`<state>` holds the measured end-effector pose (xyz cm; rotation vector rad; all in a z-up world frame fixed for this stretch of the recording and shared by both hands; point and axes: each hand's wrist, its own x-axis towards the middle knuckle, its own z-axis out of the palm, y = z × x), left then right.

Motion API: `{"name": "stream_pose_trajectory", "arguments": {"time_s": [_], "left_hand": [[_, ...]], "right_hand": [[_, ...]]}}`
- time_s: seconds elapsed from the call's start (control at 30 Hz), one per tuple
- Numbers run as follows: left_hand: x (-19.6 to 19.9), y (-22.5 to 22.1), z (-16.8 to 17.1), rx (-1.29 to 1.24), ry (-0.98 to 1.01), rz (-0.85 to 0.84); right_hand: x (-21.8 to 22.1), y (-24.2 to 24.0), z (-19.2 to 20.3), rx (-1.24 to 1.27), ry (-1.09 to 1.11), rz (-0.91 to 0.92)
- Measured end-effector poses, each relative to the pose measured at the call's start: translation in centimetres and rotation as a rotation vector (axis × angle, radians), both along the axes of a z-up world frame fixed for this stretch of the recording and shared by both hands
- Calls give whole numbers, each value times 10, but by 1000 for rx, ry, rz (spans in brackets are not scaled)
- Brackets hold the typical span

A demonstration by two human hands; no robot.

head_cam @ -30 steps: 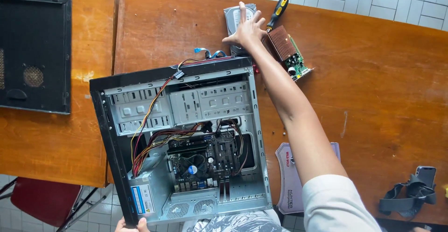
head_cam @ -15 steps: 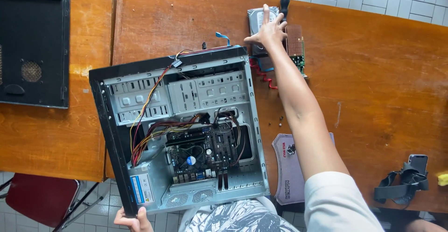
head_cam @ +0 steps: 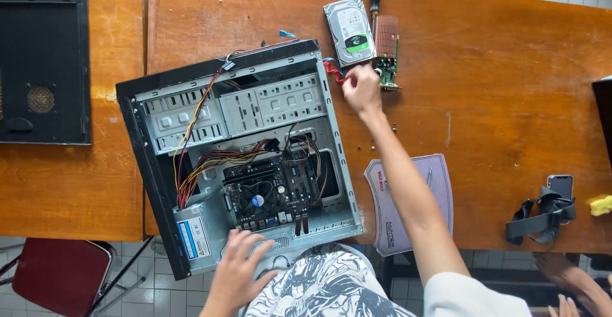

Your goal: Installing a power supply unit into a desktop computer case and securing it with screws using a screwdriver.

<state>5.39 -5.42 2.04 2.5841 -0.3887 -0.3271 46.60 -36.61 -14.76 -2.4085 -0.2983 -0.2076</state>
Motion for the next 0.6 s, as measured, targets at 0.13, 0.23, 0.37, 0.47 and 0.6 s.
{"name": "stream_pose_trajectory", "arguments": {"time_s": [0.13, 0.23, 0.37, 0.47, 0.6], "left_hand": [[2, -17, -29, -36, -86, -167], [5, -15, -39, 72, -135, -253], [5, -21, -33, 55, -168, -180], [18, -28, -33, 37, -176, -136], [41, -34, -25, -13, -237, -132]], "right_hand": [[-35, 7, -31, -10, 247, -113], [-31, 15, -27, -6, 306, -158], [-32, 18, -42, -161, 301, -113], [-43, 5, -50, -211, 275, 17], [-86, -16, -12, 92, 272, 58]]}}
